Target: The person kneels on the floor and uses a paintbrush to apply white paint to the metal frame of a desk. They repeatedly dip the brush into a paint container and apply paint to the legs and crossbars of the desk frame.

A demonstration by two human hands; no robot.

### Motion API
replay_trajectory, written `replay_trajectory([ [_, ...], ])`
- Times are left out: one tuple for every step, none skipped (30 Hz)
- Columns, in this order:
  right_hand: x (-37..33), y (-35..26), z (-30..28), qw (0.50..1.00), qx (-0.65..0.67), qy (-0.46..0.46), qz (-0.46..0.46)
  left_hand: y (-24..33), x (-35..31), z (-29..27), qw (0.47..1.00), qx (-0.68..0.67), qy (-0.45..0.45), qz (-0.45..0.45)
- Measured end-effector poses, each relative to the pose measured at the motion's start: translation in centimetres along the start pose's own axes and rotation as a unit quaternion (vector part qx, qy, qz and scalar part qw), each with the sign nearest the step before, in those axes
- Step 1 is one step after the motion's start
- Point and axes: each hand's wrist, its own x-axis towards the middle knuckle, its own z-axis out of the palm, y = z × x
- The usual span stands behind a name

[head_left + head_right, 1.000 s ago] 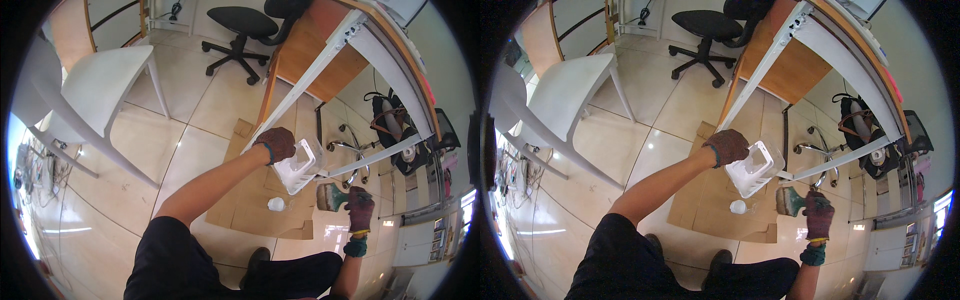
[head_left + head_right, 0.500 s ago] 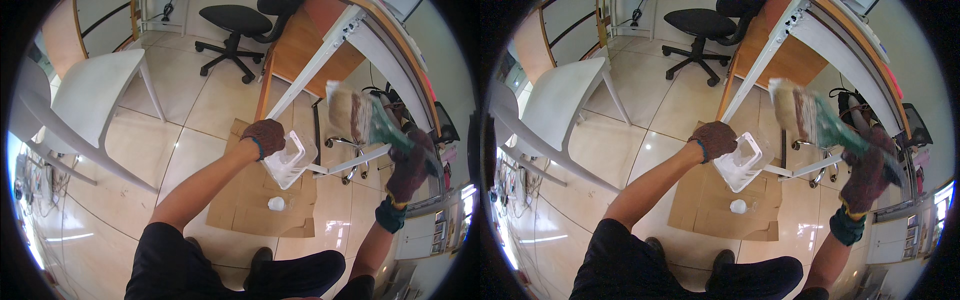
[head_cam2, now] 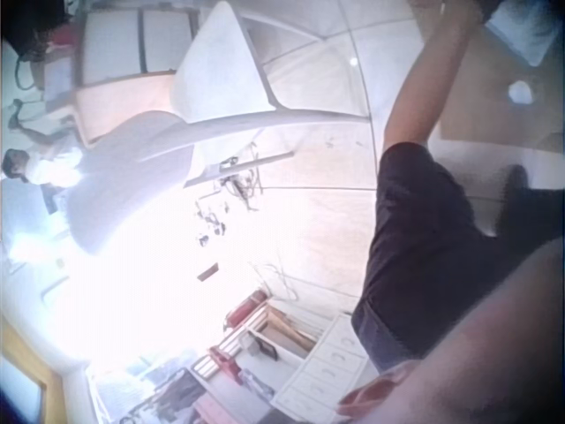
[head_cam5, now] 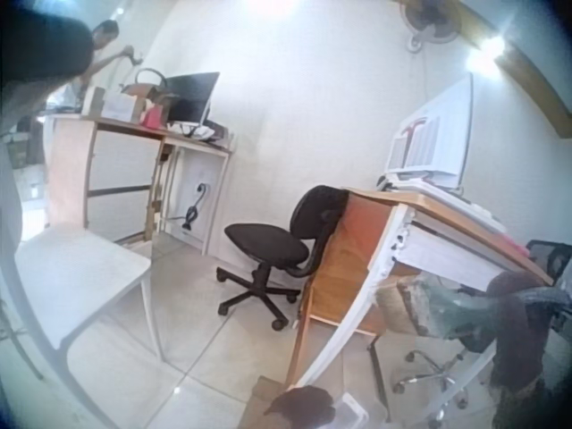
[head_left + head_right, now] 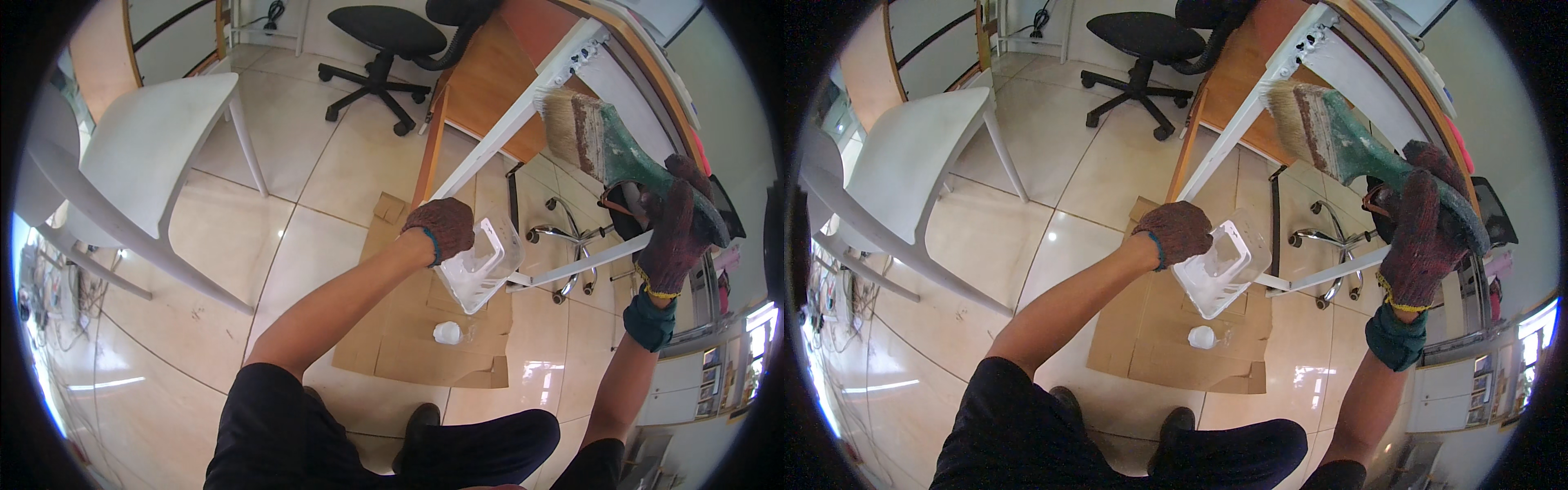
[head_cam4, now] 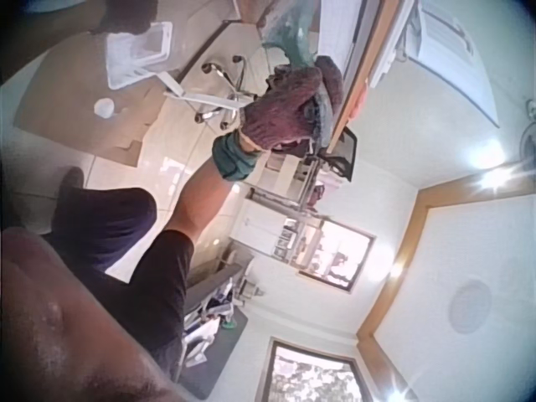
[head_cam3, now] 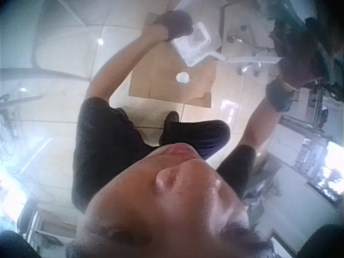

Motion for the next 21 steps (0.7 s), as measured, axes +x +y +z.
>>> replay_trajectory([
  [0.1, -0.2, 0.0, 1.0, 0.001, -0.002, 0.003, 0.0, -0.1, -0.2, 1.0, 0.0, 0.002, -0.003],
  [0.1, -0.3, -0.1, 1.0, 0.003, -0.003, 0.007, 0.1, -0.2, -0.4, 1.0, 0.0, 0.004, -0.006],
  [0.1, -0.4, -0.2, 1.0, 0.02, 0.008, 0.002, 0.0, -0.3, -0.4, 1.0, -0.001, 0.005, -0.008],
  [0.0, -0.5, -0.5, 0.999, 0.034, 0.019, -0.004, 0.1, -0.2, -0.4, 1.0, -0.005, 0.002, -0.014],
  [-0.2, -0.6, -0.8, 0.998, 0.048, 0.03, -0.009, 0.2, -0.1, -0.4, 1.0, -0.009, -0.002, -0.019],
  [-0.4, -0.8, -1.3, 0.999, 0.032, 0.031, -0.025, 0.3, 0.0, -0.4, 1.0, -0.013, -0.006, -0.023],
  [-0.7, -1.0, -1.7, 0.998, 0.021, 0.032, -0.042, 0.0, 0.0, -0.1, 1.0, -0.009, 0.006, -0.023],
  [-0.8, -1.1, -1.8, 0.998, 0.009, 0.033, -0.058, -0.3, 0.1, 0.2, 1.0, -0.006, 0.017, -0.022],
  [-0.7, -1.3, -1.8, 0.997, 0.043, 0.01, -0.058, -0.6, 0.1, 0.5, 0.999, -0.002, 0.029, -0.021],
  [-0.7, -1.5, -1.8, 0.996, 0.073, -0.012, -0.057, -0.4, 0.0, 0.3, 0.999, -0.004, 0.023, -0.023],
  [-0.7, -1.6, -1.9, 0.993, 0.103, -0.034, -0.055, -0.1, -0.1, -0.1, 1.0, -0.006, 0.016, -0.024],
  [-0.6, -1.4, -1.7, 0.993, 0.098, -0.044, -0.048, 0.0, -0.3, -0.2, 1.0, -0.008, 0.01, -0.025],
  [-0.1, -1.0, -1.2, 0.993, 0.093, -0.053, -0.042, 0.1, -0.2, -0.2, 1.0, -0.004, 0.008, -0.024],
  [0.3, -0.8, -0.8, 0.994, 0.088, -0.063, -0.036, 0.1, -0.2, -0.1, 1.0, -0.001, 0.005, -0.024],
  [0.6, -1.0, -0.6, 0.997, 0.044, -0.045, -0.052, 0.1, -0.1, -0.1, 1.0, 0.003, 0.003, -0.023],
  [0.8, -1.3, -0.2, 0.997, 0.001, -0.028, -0.069, 0.2, -0.2, -0.3, 1.0, 0.001, -0.001, -0.022],
  [1.0, -1.5, 0.0, 0.995, -0.041, -0.012, -0.086, 0.3, -0.3, -0.5, 1.0, 0.0, -0.006, -0.022],
  [1.0, -1.5, -0.2, 0.995, -0.042, -0.007, -0.09, 0.4, -0.4, -0.7, 1.0, -0.002, -0.01, -0.021],
  [0.8, -1.4, -0.6, 0.995, -0.042, -0.002, -0.095, 0.4, -0.5, -0.9, 1.0, -0.005, -0.008, -0.022],
  [0.6, -1.5, -0.8, 0.994, -0.041, 0.002, -0.1, 0.4, -0.6, -1.1, 1.0, -0.008, -0.007, -0.023],
  [0.1, -1.9, -1.0, 0.995, -0.04, 0.007, -0.09, 0.3, -0.7, -1.2, 1.0, -0.01, -0.005, -0.024],
])
